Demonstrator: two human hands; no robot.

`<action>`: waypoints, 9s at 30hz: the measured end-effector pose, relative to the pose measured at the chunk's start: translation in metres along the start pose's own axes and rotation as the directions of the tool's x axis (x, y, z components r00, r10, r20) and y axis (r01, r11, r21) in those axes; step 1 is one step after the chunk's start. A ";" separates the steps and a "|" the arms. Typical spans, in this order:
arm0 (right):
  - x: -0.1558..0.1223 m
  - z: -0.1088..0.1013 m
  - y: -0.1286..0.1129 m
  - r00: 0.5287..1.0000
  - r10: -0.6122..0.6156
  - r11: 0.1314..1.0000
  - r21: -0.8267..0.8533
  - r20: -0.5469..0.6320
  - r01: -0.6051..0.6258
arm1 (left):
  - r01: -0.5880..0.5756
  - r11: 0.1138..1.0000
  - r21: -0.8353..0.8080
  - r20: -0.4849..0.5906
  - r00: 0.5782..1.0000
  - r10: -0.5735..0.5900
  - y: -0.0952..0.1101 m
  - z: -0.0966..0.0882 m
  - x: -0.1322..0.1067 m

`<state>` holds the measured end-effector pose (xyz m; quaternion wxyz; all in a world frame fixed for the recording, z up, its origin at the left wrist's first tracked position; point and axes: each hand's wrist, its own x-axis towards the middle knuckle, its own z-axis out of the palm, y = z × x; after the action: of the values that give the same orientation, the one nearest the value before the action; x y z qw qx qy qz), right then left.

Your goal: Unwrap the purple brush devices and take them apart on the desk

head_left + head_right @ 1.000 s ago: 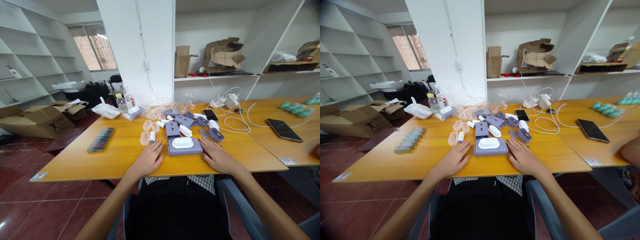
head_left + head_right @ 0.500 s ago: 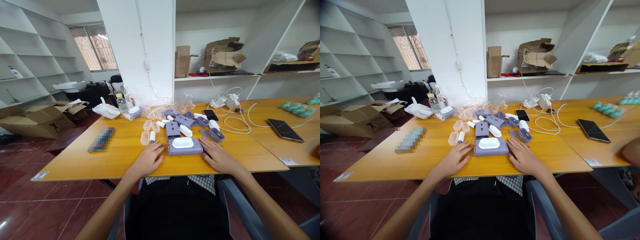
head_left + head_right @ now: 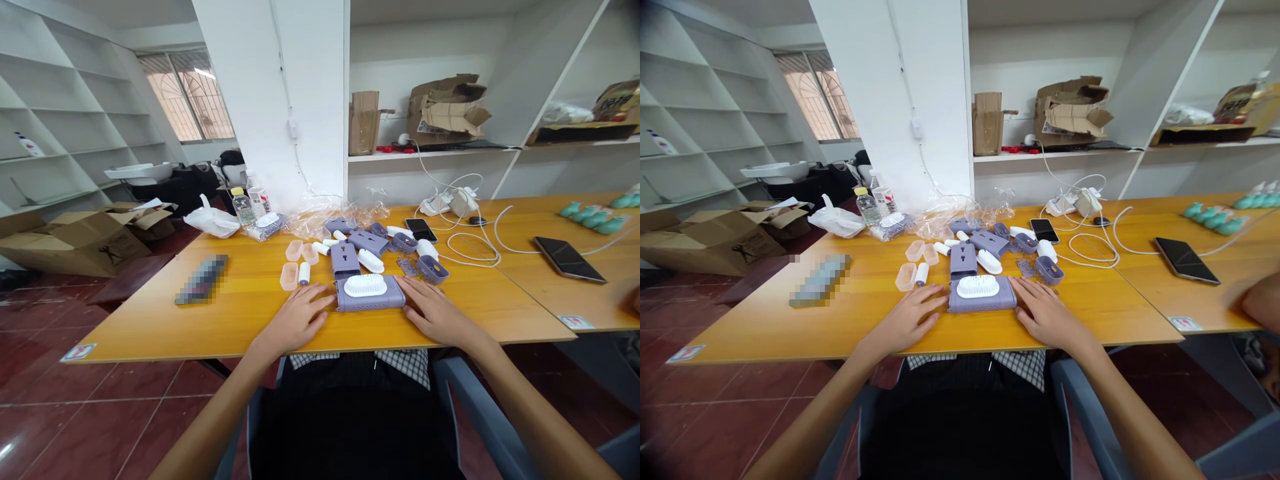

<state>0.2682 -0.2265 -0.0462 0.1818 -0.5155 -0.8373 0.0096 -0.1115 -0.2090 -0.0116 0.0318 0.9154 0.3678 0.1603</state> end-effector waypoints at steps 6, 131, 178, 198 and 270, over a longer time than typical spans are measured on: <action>0.000 -0.001 0.001 1.000 -0.012 1.000 -0.015 0.015 0.012 | 0.007 1.000 0.000 0.000 1.000 -0.007 0.000 0.001 0.000; 0.010 -0.011 -0.028 0.998 0.008 0.957 0.291 -0.055 0.008 | 0.191 0.844 -0.502 -0.018 0.973 -0.231 0.009 -0.009 0.007; 0.009 -0.015 -0.022 0.997 -0.074 0.900 0.429 -0.036 0.082 | 0.120 0.884 -0.453 0.058 0.993 -0.105 0.015 -0.013 0.006; 0.010 -0.005 -0.038 0.905 -0.239 0.866 0.344 -0.353 0.363 | 0.190 0.688 -0.700 0.130 0.982 -0.138 0.009 -0.027 0.005; 0.010 -0.013 0.035 0.959 0.014 0.977 0.209 -0.283 0.048 | 0.301 0.952 0.054 -0.177 0.941 -0.288 0.006 0.009 0.035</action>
<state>0.2984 -0.2031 -0.0381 0.3541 -0.4818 -0.8012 0.0243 -0.0809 -0.1896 -0.0095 -0.0125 0.8339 0.5080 0.2151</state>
